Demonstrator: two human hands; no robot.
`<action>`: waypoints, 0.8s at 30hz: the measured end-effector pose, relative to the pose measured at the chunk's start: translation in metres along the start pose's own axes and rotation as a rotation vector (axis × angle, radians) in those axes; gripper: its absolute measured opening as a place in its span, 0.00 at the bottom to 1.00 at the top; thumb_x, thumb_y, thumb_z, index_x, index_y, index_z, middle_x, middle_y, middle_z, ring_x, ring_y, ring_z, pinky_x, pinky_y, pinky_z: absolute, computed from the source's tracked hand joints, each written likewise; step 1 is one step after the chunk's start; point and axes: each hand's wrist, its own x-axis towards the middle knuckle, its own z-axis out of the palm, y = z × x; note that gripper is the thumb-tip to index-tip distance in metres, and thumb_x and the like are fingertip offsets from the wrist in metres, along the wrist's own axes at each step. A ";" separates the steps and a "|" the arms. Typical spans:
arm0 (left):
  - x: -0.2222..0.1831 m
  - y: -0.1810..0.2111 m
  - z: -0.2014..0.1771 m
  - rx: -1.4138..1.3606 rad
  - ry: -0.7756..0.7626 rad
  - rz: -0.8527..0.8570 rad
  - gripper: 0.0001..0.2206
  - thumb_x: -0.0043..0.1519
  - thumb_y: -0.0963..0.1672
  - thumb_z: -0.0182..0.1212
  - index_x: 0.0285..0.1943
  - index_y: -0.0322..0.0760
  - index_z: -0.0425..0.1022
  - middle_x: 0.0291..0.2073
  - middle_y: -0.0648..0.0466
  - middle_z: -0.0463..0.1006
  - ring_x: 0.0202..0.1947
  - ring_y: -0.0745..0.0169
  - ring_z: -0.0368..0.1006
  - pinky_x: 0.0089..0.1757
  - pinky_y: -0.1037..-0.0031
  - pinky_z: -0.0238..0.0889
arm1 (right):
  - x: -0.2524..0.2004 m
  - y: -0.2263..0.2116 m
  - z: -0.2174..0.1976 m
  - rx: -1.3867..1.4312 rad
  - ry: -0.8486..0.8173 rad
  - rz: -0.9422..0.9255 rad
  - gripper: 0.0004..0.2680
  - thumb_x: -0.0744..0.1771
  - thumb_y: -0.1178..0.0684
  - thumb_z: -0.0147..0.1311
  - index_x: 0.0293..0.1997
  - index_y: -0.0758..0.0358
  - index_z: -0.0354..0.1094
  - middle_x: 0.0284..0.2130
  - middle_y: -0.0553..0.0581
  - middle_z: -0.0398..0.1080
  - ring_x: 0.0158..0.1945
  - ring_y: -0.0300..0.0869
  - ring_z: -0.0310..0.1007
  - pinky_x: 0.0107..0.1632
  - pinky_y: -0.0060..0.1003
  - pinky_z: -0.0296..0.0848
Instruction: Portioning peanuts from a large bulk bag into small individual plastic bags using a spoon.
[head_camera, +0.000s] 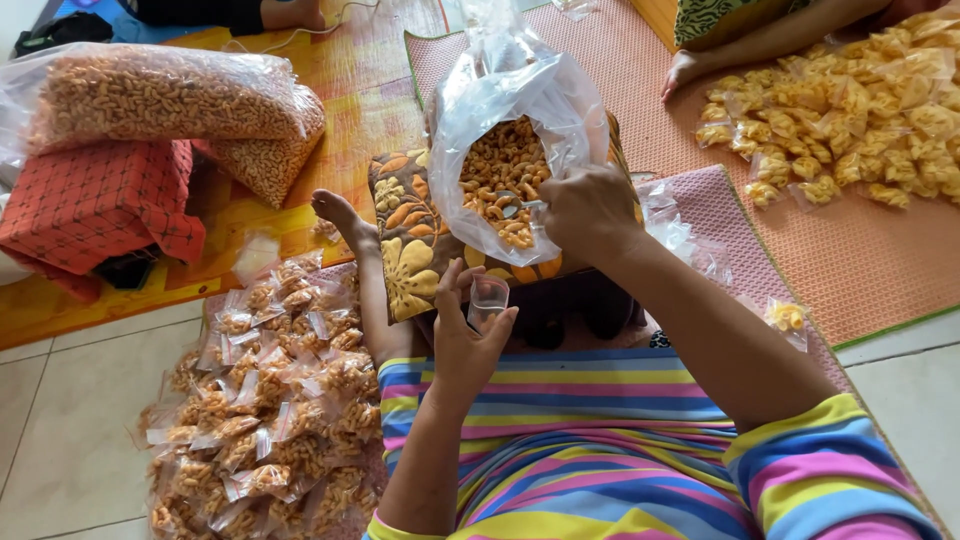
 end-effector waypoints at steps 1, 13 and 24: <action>0.000 -0.001 0.001 -0.008 0.007 0.005 0.42 0.56 0.41 0.74 0.76 0.30 0.49 0.59 0.44 0.73 0.55 0.51 0.73 0.39 0.69 0.79 | -0.001 -0.002 -0.006 0.015 -0.055 0.054 0.06 0.63 0.44 0.54 0.32 0.47 0.77 0.25 0.56 0.72 0.33 0.54 0.75 0.44 0.52 0.66; 0.006 -0.005 0.004 -0.046 0.024 0.010 0.42 0.55 0.42 0.75 0.76 0.31 0.50 0.58 0.43 0.73 0.54 0.51 0.74 0.43 0.70 0.77 | -0.008 0.013 -0.039 0.096 -0.195 0.120 0.06 0.66 0.45 0.51 0.36 0.40 0.77 0.27 0.53 0.74 0.38 0.51 0.76 0.47 0.46 0.69; 0.000 0.006 0.004 0.106 -0.055 0.087 0.45 0.53 0.43 0.75 0.78 0.35 0.50 0.60 0.47 0.74 0.55 0.50 0.68 0.48 0.67 0.72 | -0.015 -0.011 -0.122 -0.037 -0.296 -0.234 0.04 0.62 0.45 0.56 0.29 0.39 0.78 0.23 0.42 0.75 0.36 0.38 0.76 0.46 0.37 0.66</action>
